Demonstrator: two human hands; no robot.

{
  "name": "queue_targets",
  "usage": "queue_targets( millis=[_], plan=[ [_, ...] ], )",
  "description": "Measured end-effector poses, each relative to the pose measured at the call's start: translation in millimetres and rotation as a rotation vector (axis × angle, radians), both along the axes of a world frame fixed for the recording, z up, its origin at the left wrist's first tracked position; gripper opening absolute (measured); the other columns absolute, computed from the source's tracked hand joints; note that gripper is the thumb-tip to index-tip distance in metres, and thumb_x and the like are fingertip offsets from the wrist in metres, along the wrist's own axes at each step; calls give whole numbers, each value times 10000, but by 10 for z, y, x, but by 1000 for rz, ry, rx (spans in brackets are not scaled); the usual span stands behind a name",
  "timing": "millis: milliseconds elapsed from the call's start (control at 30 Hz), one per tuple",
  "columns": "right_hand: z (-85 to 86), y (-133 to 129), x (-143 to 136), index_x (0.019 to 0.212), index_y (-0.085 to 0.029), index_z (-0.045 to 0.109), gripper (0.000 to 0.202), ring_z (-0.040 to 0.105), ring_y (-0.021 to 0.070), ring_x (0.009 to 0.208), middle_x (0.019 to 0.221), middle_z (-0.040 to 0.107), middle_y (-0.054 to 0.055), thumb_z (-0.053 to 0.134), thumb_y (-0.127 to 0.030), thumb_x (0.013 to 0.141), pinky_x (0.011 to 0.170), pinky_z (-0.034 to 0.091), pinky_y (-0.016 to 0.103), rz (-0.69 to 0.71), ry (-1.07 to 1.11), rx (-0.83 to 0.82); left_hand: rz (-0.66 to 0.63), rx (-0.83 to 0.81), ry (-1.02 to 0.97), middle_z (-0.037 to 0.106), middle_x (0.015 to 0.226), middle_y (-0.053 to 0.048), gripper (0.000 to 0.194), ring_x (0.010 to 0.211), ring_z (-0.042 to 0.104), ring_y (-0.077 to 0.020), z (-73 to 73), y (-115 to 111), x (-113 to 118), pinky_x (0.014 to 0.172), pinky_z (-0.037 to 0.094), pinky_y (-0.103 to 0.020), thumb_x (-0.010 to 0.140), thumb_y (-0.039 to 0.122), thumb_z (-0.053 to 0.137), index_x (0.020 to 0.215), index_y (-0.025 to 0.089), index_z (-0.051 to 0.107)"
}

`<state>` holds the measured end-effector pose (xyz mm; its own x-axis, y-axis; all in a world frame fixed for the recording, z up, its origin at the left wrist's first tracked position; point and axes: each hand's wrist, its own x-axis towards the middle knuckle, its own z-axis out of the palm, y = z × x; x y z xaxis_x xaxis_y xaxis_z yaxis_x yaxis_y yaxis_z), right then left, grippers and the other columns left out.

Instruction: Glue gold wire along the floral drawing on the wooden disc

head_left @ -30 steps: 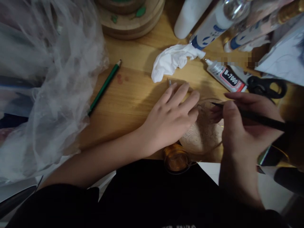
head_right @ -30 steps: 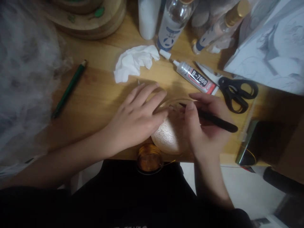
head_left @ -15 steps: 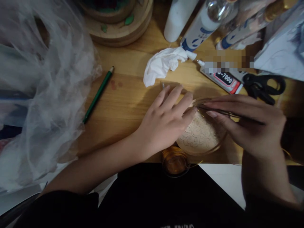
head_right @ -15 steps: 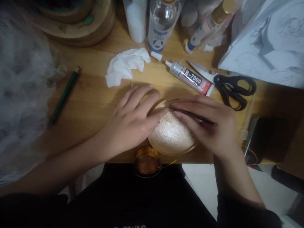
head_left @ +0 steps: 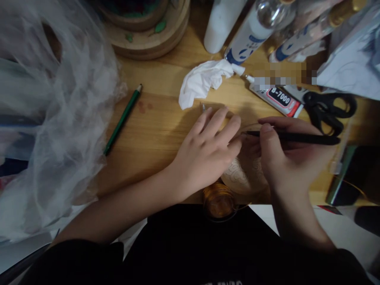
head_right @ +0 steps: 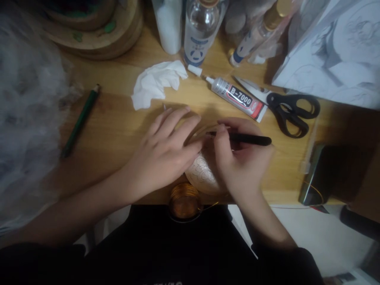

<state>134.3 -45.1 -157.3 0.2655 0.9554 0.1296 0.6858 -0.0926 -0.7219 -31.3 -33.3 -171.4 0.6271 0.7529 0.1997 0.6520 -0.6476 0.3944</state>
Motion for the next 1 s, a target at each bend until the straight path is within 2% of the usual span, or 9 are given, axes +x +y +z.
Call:
queue_targets(
  millis=[200, 433, 567, 733, 1000],
  plan=[
    [-38, 3, -21, 904, -188, 735, 161, 710, 174, 713, 820, 736, 25, 611, -282, 863, 637, 590, 347, -17, -67, -26, 8, -8, -9, 595, 1372, -120, 277, 1369, 481, -344, -2, -5, 6, 1159, 393, -558, 977, 176, 479, 1149, 150, 696],
    [-19, -17, -64, 907, -173, 733, 134, 691, 141, 676, 823, 731, 23, 616, -223, 864, 588, 576, 285, 17, -90, 46, 23, 24, 7, 612, 1360, -92, 272, 1361, 506, -327, -8, -5, 20, 1157, 416, -540, 986, 202, 473, 1120, 176, 708],
    [12, -4, -65, 908, -163, 723, 137, 675, 123, 657, 799, 728, 18, 596, -182, 858, 560, 550, 249, 80, -174, 64, 19, 11, 12, 607, 1371, -83, 272, 1368, 503, -324, -3, -3, 18, 1156, 422, -550, 983, 196, 468, 1097, 184, 714],
    [39, 10, -23, 928, -176, 721, 148, 686, 132, 691, 845, 743, 18, 588, -182, 864, 633, 577, 286, 160, -225, 49, 22, -10, 4, 618, 1358, -68, 302, 1374, 502, -323, 12, 10, 21, 1155, 430, -541, 994, 189, 430, 1108, 185, 710],
    [37, 42, 71, 965, -137, 726, 156, 693, 110, 708, 881, 764, 53, 607, -160, 867, 660, 573, 237, 317, -249, 87, 31, -155, -100, 622, 1332, -63, 285, 1393, 479, -333, 39, 28, 19, 1188, 376, -570, 978, 162, 440, 1038, 199, 716]
  ],
)
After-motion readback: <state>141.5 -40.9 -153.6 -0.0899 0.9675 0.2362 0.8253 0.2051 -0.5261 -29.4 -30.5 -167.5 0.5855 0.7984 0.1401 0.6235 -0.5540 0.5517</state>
